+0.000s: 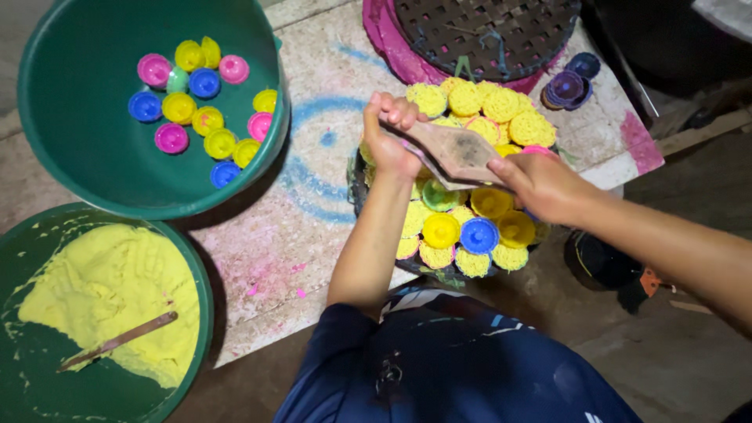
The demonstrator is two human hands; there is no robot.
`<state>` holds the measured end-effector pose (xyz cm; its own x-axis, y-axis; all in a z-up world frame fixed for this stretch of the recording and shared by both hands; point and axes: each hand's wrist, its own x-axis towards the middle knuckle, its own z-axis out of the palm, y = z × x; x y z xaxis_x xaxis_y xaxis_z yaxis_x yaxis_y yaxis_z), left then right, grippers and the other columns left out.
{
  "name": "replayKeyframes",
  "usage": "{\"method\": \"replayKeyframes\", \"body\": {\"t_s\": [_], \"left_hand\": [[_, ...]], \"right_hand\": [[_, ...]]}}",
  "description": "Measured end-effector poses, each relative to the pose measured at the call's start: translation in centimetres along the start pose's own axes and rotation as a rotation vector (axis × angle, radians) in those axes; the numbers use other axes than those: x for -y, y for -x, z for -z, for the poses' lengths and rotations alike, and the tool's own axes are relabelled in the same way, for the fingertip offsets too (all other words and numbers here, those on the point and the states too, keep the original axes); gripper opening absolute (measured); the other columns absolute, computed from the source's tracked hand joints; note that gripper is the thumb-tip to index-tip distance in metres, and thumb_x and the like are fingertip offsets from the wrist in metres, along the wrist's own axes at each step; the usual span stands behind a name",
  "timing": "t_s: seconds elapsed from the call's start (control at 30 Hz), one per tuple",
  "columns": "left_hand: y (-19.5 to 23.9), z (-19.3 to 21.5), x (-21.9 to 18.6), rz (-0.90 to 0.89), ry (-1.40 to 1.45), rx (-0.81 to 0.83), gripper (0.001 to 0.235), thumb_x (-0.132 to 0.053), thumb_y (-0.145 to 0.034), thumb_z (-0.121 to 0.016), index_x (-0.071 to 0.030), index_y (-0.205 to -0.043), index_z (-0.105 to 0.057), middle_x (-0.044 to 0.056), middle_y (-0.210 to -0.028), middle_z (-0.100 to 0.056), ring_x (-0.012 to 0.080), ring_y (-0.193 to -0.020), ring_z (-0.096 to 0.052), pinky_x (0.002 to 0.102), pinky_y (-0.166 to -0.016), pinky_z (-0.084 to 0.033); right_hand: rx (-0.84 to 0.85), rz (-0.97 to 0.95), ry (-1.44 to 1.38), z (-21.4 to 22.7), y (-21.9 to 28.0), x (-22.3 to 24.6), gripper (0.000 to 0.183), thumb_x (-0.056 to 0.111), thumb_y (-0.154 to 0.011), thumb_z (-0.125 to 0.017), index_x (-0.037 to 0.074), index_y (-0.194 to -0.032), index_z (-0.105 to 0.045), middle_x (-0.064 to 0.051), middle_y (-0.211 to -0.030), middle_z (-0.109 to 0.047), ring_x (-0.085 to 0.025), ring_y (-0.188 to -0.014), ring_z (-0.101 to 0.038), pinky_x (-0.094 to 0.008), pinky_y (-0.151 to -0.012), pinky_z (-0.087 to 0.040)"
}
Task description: The person fills small colorful plastic molds with yellow paste using a handheld dispenser and a wooden stick. They repeatedly scoop paste from a green basin, load the dispenser, and press the paste into each mold arranged in a circular tray.
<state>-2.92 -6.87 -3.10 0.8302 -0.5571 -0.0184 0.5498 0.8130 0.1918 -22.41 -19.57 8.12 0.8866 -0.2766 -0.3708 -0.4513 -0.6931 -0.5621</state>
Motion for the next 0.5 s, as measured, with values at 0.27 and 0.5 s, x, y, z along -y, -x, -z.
{"method": "replayKeyframes", "body": {"t_s": [0.27, 0.5], "left_hand": [[0.7, 0.6, 1.0, 0.038, 0.036, -0.148, 0.030, -0.033, -0.096, -0.060, -0.021, -0.075, -0.043, -0.008, -0.063, -0.038, 0.0095, -0.058, -0.040, 0.033, -0.068, -0.042], [-2.0, 0.0, 0.6, -0.006, -0.038, -0.137, 0.030, -0.032, -0.092, -0.060, -0.020, -0.071, -0.042, -0.007, -0.060, -0.037, 0.0099, -0.055, -0.038, 0.034, -0.064, -0.042]], "right_hand": [[0.106, -0.158, 0.012, 0.0, -0.4, -1.4, 0.070, 0.054, -0.104, -0.035, -0.001, -0.079, -0.070, -0.015, -0.060, -0.067, -0.031, -0.061, -0.070, -0.045, -0.067, -0.054], [-0.093, 0.035, 0.044, 0.6, -0.5, -0.7, 0.059, 0.048, -0.106, -0.038, 0.002, -0.085, -0.068, -0.017, -0.065, -0.063, -0.034, -0.064, -0.065, -0.047, -0.066, -0.050]]}}
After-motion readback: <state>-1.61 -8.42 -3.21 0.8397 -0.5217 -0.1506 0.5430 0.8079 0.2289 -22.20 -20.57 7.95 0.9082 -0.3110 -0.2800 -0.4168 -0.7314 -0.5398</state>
